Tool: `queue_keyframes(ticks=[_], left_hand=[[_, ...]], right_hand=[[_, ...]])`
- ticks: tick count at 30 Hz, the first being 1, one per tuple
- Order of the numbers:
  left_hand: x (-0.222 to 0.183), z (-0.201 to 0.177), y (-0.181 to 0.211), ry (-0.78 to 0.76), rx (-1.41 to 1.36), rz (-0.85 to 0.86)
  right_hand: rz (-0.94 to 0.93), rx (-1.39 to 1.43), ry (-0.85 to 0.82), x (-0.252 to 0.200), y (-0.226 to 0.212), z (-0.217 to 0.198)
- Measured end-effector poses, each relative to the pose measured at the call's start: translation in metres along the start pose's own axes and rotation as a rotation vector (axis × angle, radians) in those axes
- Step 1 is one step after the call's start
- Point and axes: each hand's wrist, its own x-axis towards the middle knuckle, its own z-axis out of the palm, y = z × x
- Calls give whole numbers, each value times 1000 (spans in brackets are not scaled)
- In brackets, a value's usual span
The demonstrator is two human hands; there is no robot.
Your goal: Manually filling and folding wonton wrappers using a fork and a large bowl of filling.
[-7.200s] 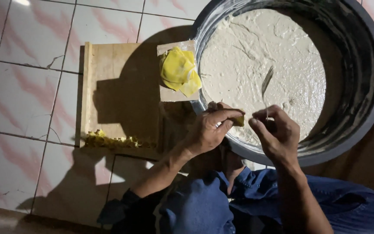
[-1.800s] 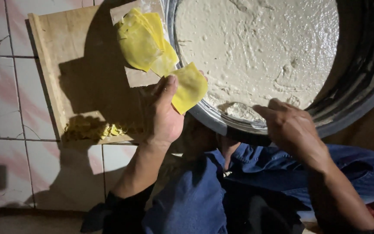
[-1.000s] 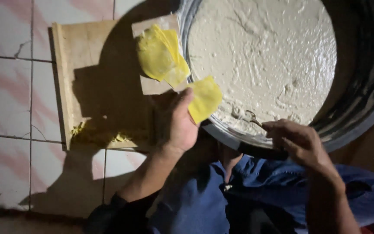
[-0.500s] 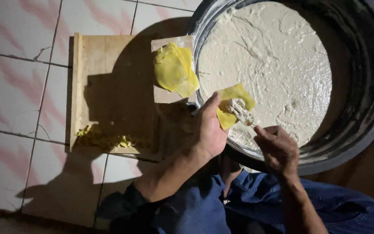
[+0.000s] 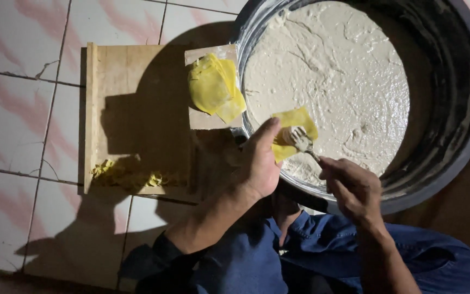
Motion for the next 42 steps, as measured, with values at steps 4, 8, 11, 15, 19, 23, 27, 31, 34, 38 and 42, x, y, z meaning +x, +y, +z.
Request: queue_keyframes(ticks=[4,8,11,15,19,23,27,31,34,38,42], left_hand=[[16,-24,-16,-11,-64,-125],[9,-26,-11,-10,-5,-157],[41,-60,-33,-10,24,-116],[21,-33,5,-29,154,-49],[14,-29,12,-121,166,-153],[12,-24,14,-195,255,-236],[13,-29,3,-251,370,-110],[13,-31,4,-365,367,-139],[17,-37,2,-349,403,-150],[14,-33,13,-361,354,-219],[19,-33,15,-359,233,-169]], right_hand=[[170,108,-64,-2,15,-5],[203,23,-137,-1,-6,-17],[309,-193,-133,-6,-13,-28],[425,-507,-18,-14,-7,-45],[-75,-709,-100,2,-49,-50],[-446,-978,-274,26,-76,-58],[-438,-1163,-301,41,-84,-57],[-385,-1029,-331,51,-72,-67],[-341,-930,-332,52,-75,-66],[-278,-934,-402,48,-61,-83],[-126,-1019,-204,28,-58,-82]])
